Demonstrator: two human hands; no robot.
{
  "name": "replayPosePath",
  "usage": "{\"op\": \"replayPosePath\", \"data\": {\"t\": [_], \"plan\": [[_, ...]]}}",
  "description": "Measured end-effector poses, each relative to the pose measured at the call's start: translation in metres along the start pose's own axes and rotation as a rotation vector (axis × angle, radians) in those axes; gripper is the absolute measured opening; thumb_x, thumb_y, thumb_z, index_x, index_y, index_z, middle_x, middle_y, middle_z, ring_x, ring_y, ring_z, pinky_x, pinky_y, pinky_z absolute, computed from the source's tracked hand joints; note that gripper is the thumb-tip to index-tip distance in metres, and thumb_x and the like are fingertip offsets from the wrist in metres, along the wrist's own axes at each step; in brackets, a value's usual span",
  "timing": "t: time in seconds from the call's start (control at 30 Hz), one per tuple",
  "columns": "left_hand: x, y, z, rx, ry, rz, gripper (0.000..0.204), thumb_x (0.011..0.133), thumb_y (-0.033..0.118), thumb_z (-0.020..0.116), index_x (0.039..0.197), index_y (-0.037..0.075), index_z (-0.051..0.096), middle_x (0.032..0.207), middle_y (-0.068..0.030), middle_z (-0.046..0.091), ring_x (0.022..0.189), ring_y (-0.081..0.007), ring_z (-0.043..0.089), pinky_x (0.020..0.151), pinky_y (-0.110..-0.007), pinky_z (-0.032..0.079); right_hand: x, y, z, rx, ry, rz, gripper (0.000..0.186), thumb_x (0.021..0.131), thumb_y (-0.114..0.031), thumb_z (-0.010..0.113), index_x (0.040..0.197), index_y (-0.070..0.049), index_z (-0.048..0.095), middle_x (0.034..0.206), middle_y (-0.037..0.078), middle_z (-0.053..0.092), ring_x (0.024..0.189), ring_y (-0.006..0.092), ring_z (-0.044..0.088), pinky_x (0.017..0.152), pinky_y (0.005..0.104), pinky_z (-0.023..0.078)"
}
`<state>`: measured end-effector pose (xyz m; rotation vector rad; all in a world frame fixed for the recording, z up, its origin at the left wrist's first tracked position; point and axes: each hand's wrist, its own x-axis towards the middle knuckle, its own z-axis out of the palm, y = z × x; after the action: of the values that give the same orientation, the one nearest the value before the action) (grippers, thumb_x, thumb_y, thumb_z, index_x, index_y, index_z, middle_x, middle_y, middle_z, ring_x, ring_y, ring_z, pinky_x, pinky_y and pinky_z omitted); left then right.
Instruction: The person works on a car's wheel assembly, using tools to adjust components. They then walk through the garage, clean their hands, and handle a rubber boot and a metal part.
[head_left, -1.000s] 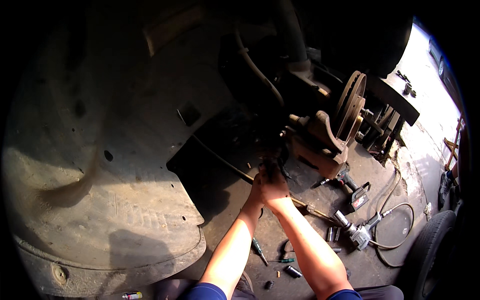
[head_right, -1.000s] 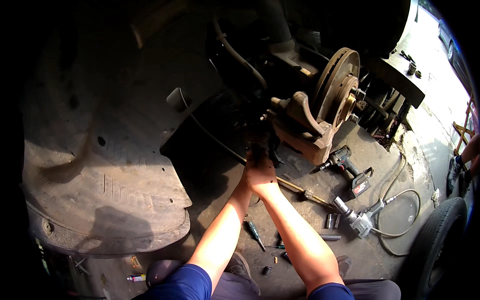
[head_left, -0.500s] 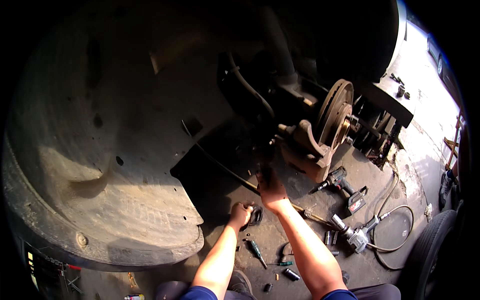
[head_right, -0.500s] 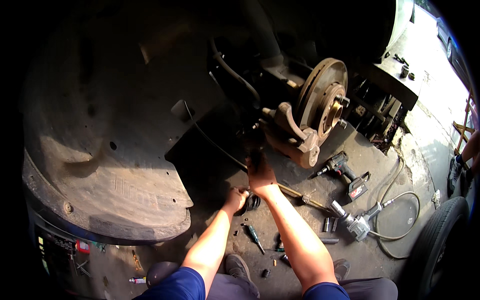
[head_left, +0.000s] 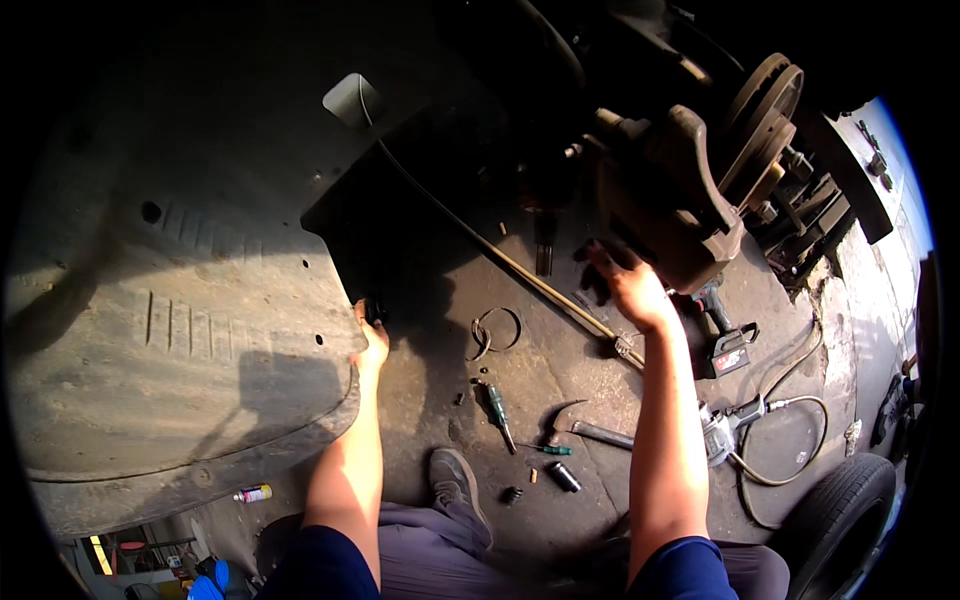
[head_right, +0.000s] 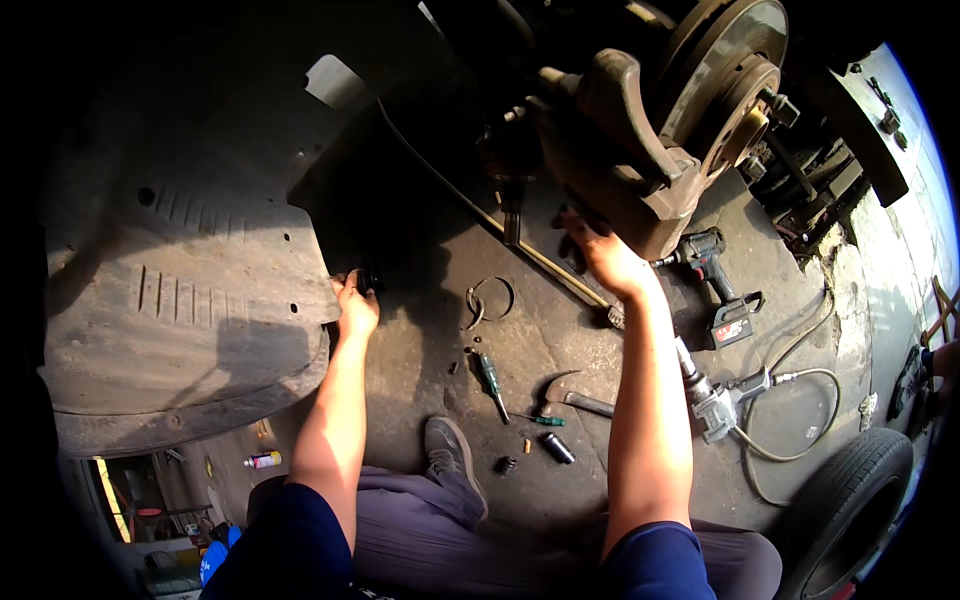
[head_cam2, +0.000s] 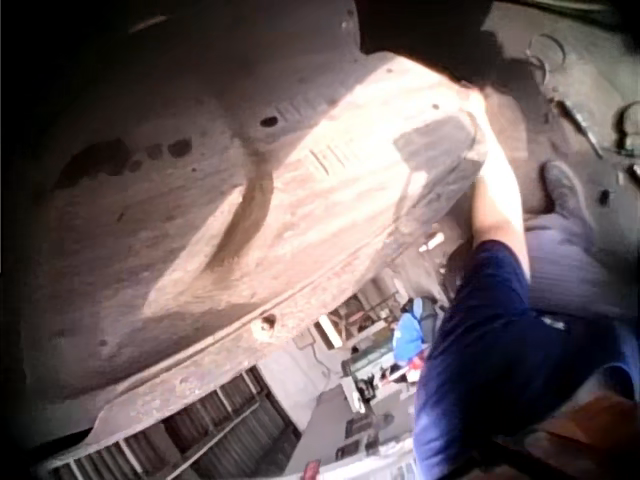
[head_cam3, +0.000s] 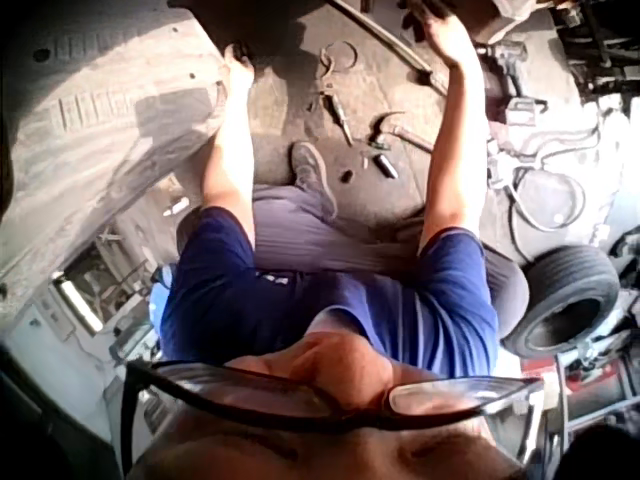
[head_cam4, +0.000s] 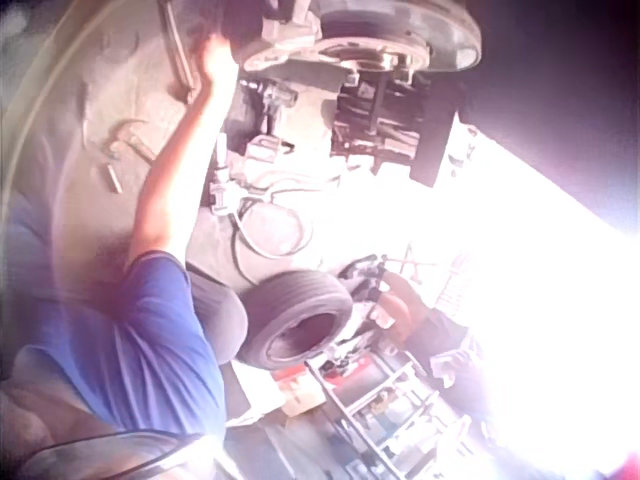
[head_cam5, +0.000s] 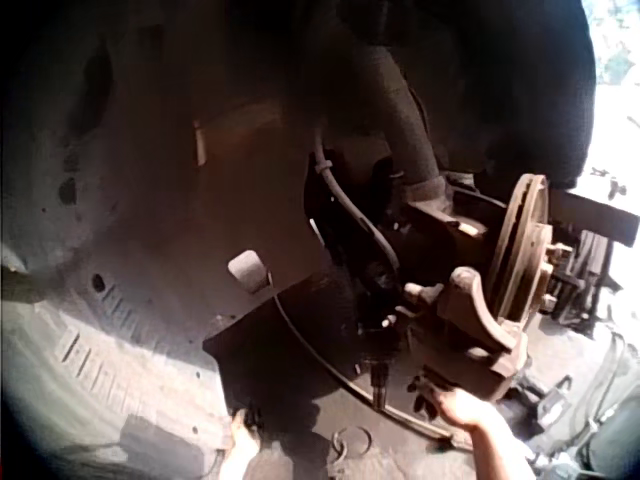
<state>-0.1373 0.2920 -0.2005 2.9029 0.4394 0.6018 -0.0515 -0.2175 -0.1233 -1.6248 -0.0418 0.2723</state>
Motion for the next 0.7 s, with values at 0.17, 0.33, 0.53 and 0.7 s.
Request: {"op": "replayPosePath", "data": {"t": [0.17, 0.33, 0.53, 0.7], "plan": [[-0.024, 0.056, -0.017, 0.212, -0.199, -0.035, 0.055, 0.088, 0.021, 0.077, 0.14, 0.014, 0.062, 0.15, -0.0285, 0.046, 0.138, -0.048, 0.045, 0.114, -0.053, 0.042, 0.007, 0.131, -0.085, -0.739, 0.061, 0.063, 0.027, 0.096, -0.025, 0.073, 0.103, 0.001, 0.075, 0.087, 0.015, 0.075, 0.077, 0.026, 0.07, 0.076, 0.0396, 0.056], [-0.027, 0.116, -0.009, -0.027, -0.201, 0.093, 0.05, 0.09, 0.024, 0.076, 0.136, 0.01, 0.065, 0.139, -0.027, 0.057, 0.129, -0.0477, 0.052, 0.113, -0.054, 0.042, 0.016, 0.204, -0.062, -0.833, 0.276, 0.103, 0.023, 0.087, -0.023, 0.076, 0.098, -0.003, 0.077, 0.094, 0.021, 0.076, 0.094, 0.0375, 0.075, 0.086, 0.0471, 0.059], [-0.001, 0.217, -0.016, -0.973, -0.284, -0.22, 0.04, 0.106, 0.024, 0.065, 0.138, 0.001, 0.062, 0.132, -0.0128, 0.069, 0.118, -0.0252, 0.064, 0.104, -0.036, 0.048, 0.035, 0.194, 0.012, -0.892, 0.396, 0.072, 0.038, 0.087, -0.017, 0.071, 0.123, -0.005, 0.07, 0.124, 0.025, 0.07, 0.118, 0.0424, 0.067, 0.103, 0.049, 0.053], [0.049, 0.334, -0.103, -1.333, -0.627, -0.493, 0.076, 0.106, 0.067, 0.048, 0.152, 0.005, 0.048, 0.13, -0.0219, 0.07, 0.118, -0.0339, 0.07, 0.096, -0.045, 0.055, 0.041, 0.235, 0.026, -1.033, 0.428, 0.082, 0.036, 0.087, -0.015, 0.07, 0.122, -0.005, 0.069, 0.125, 0.023, 0.071, 0.119, 0.04, 0.068, 0.104, 0.048, 0.054]]}}
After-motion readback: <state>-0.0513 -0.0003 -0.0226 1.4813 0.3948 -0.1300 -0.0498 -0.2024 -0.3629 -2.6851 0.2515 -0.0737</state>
